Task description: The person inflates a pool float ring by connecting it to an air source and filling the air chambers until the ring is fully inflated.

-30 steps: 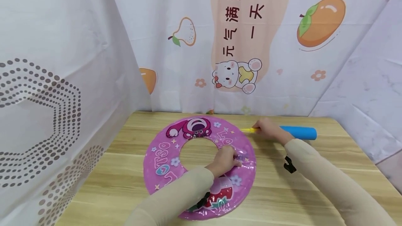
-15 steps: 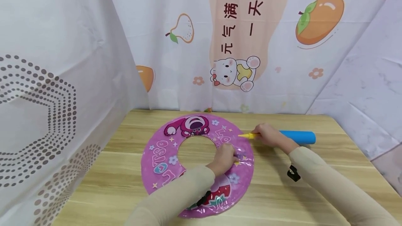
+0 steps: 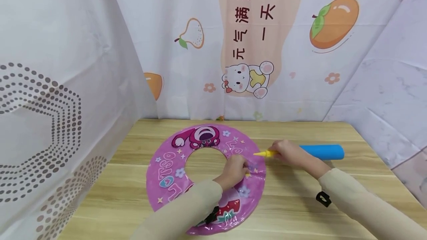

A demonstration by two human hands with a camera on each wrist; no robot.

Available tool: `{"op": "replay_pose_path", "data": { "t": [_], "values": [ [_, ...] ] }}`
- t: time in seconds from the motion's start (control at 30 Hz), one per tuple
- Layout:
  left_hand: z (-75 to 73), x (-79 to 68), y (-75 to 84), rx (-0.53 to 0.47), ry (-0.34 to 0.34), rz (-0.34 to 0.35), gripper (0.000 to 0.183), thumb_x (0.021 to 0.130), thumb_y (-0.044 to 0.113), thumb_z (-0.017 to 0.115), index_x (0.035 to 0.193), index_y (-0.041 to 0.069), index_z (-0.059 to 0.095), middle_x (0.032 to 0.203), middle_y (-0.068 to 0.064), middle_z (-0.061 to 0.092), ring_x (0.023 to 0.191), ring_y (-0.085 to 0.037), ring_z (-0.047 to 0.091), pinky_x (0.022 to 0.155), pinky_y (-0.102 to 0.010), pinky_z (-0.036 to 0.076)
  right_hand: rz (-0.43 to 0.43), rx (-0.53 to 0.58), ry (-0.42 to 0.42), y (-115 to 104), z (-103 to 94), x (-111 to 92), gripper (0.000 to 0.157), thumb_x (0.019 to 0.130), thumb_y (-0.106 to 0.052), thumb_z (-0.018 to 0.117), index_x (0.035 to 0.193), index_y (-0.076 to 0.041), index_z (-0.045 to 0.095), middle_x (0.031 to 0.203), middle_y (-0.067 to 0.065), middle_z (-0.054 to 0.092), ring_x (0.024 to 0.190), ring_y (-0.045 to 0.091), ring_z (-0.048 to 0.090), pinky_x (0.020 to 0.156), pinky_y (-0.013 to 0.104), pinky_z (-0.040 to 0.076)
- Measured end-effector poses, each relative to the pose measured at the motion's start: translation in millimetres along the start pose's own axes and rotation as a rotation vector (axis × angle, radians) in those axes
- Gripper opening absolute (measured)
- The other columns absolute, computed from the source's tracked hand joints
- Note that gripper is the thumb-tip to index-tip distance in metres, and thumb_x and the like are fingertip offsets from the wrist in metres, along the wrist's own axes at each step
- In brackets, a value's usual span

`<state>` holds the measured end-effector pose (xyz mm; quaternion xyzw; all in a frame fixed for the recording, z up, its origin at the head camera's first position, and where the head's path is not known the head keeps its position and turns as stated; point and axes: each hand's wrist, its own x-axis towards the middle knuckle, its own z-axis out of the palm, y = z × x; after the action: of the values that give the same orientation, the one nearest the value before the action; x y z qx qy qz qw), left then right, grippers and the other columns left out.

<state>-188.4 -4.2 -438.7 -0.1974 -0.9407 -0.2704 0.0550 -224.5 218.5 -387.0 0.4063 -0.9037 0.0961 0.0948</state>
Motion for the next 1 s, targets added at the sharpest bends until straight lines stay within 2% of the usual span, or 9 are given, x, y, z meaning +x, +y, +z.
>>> {"op": "replay_pose_path", "data": {
  "t": [0.17, 0.4, 0.63, 0.73, 1.0],
  "values": [
    [-9.5, -6.3, 0.4, 0.089, 0.028, 0.048, 0.005, 0.075, 0.013, 0.081, 0.079, 0.012, 0.078, 0.077, 0.002, 0.076, 0.073, -0.01, 0.069, 0.073, -0.019, 0.056, 0.013, -0.005, -0.015, -16, -4.4, -4, 0.015, 0.075, 0.002, 0.079, 0.089, -0.002, 0.075, 0.077, 0.005, 0.07, 0.068, 0.012, 0.064, 0.062, 0.024, 0.058],
    [-15.1, -13.0, 0.9, 0.165, 0.029, 0.093, 0.004, 0.079, 0.015, 0.078, 0.081, 0.012, 0.078, 0.078, 0.002, 0.075, 0.074, -0.011, 0.067, 0.072, -0.021, 0.056, -0.025, -0.025, -0.042, -35, -10.4, -5, 0.02, 0.072, 0.001, 0.081, 0.091, -0.004, 0.076, 0.075, 0.004, 0.068, 0.065, 0.009, 0.061, 0.061, 0.021, 0.058],
    [-13.7, -21.4, -0.4, 0.137, 0.066, 0.118, 0.005, 0.079, 0.011, 0.078, 0.084, 0.01, 0.077, 0.081, 0.001, 0.076, 0.078, -0.012, 0.068, 0.074, -0.02, 0.056, -0.073, -0.079, -0.079, -45, -9.1, -3, 0.017, 0.072, -0.002, 0.083, 0.087, -0.007, 0.076, 0.069, 0.0, 0.062, 0.06, 0.004, 0.052, 0.056, 0.016, 0.052],
    [-16.1, -20.6, 0.5, 0.122, 0.07, 0.118, 0.005, 0.079, 0.009, 0.078, 0.084, 0.009, 0.077, 0.08, 0.0, 0.076, 0.077, -0.012, 0.068, 0.071, -0.018, 0.055, -0.056, -0.077, -0.094, -47, -9.9, -3, 0.016, 0.072, -0.003, 0.083, 0.087, -0.007, 0.076, 0.069, -0.001, 0.062, 0.06, 0.003, 0.051, 0.057, 0.015, 0.053],
    [-21.8, -16.6, 4.6, 0.178, 0.042, 0.108, 0.004, 0.08, 0.01, 0.076, 0.085, 0.009, 0.077, 0.081, 0.0, 0.074, 0.078, -0.013, 0.066, 0.073, -0.02, 0.056, -0.02, -0.121, -0.118, -51, -12.9, -1, 0.018, 0.073, -0.001, 0.082, 0.09, -0.004, 0.076, 0.07, 0.001, 0.059, 0.058, 0.004, 0.048, 0.055, 0.014, 0.05]
  ]
}}
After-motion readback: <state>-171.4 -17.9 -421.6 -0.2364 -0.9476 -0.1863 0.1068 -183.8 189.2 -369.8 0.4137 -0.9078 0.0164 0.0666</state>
